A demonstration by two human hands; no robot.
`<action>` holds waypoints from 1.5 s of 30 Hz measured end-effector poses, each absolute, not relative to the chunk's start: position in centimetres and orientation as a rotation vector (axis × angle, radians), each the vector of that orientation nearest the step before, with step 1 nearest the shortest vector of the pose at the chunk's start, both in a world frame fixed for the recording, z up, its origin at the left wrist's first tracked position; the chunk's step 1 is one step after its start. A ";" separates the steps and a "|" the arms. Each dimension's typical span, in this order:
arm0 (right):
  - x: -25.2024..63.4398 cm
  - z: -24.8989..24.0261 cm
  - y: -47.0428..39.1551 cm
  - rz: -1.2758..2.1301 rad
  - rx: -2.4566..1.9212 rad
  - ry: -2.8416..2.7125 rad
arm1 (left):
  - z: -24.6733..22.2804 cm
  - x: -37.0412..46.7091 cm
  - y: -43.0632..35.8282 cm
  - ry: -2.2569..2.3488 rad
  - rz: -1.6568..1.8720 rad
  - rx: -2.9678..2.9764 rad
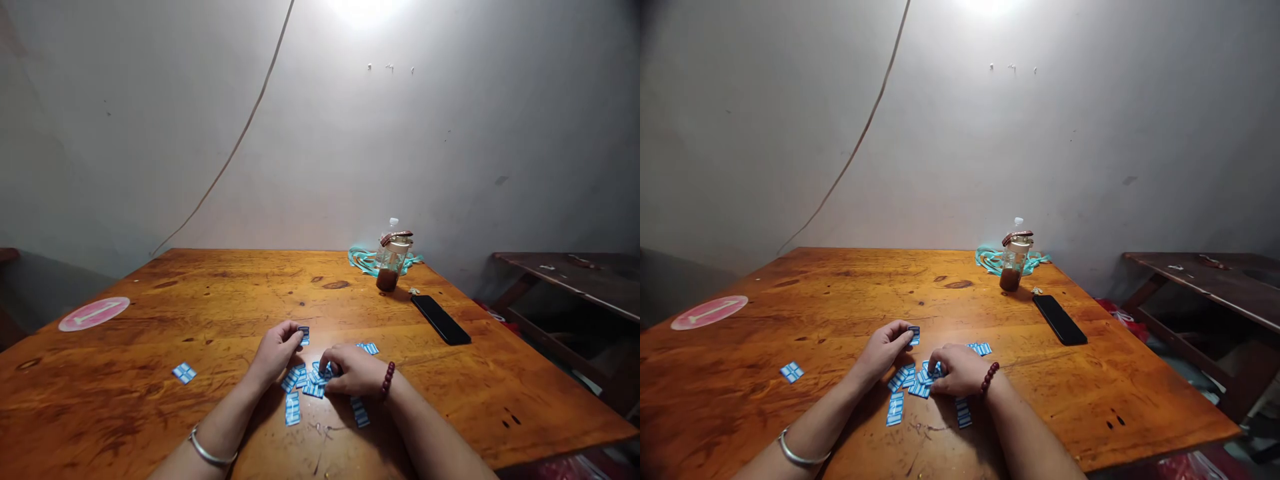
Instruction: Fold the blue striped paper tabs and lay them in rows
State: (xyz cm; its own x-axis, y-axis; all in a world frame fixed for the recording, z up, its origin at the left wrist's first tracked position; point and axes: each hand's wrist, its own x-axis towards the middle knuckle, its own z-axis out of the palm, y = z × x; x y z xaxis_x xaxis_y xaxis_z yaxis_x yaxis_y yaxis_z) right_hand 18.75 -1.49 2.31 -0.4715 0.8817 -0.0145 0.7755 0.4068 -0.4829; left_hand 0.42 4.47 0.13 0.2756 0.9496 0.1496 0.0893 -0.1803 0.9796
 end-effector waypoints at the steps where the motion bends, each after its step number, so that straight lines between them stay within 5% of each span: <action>1: 18.8 2.2 -1.4 0.648 -1.452 -2.401 | 0.1 0.4 4.5 1.000 1.066 1.526; 16: 20.5 1.0 0.3 1.076 -1.304 -1.916 | 0.5 0.4 4.3 0.993 1.070 1.554; 37: 21.8 1.5 0.8 0.674 -1.393 -1.841 | 0.2 0.2 4.4 0.982 1.087 1.574; 45: 24.3 1.3 0.7 0.674 -1.752 -2.023 | 0.3 0.1 4.3 0.976 1.096 1.572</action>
